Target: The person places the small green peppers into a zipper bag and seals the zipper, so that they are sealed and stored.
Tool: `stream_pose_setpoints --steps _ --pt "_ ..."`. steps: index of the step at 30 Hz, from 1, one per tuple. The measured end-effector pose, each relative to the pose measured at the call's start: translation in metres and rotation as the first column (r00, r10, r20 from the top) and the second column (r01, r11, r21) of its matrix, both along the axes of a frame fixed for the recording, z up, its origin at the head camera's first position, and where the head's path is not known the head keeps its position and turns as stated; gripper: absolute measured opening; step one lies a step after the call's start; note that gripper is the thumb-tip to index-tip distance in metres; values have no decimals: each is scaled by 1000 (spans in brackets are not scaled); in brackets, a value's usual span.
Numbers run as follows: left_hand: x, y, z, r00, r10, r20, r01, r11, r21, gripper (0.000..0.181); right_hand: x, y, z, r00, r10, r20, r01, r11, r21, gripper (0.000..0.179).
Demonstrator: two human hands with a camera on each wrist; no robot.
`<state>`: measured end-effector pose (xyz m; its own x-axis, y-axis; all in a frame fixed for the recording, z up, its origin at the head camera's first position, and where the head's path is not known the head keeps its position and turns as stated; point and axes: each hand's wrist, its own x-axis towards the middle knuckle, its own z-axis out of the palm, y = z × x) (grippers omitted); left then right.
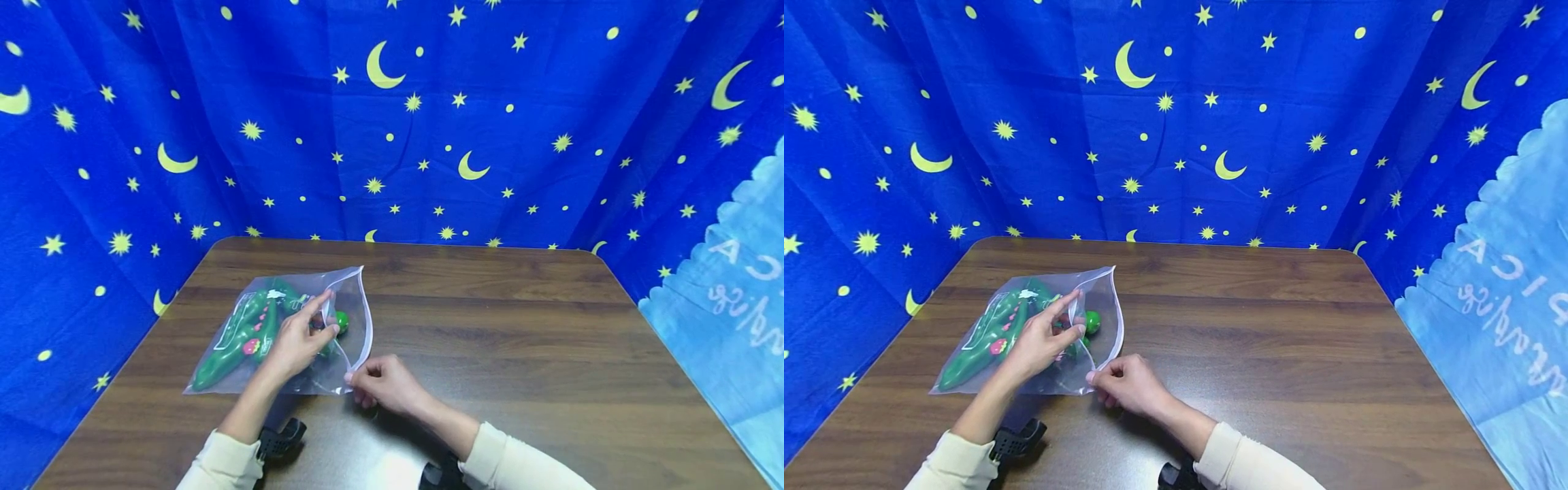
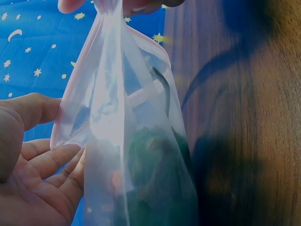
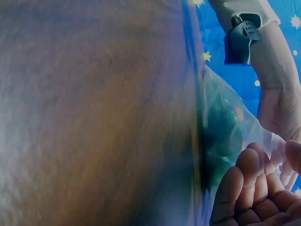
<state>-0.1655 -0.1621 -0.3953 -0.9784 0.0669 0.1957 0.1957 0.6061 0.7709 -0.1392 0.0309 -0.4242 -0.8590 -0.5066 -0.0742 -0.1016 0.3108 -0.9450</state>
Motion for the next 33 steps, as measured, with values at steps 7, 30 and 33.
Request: stream_pose_setpoints --steps 7,30,33 --pt "0 0 -2 1000 2 6 -2 1000 -8 64 2 -3 -1 1000 -18 18 18 999 -28 28" --pt "26 -5 -4 997 8 -78 -3 998 66 58 0 -2 -4 999 -43 3 43 999 -30 26" --pt "35 -8 -5 993 33 -113 -27 998 49 55 0 -2 -2 999 -43 -14 43 999 -25 25"
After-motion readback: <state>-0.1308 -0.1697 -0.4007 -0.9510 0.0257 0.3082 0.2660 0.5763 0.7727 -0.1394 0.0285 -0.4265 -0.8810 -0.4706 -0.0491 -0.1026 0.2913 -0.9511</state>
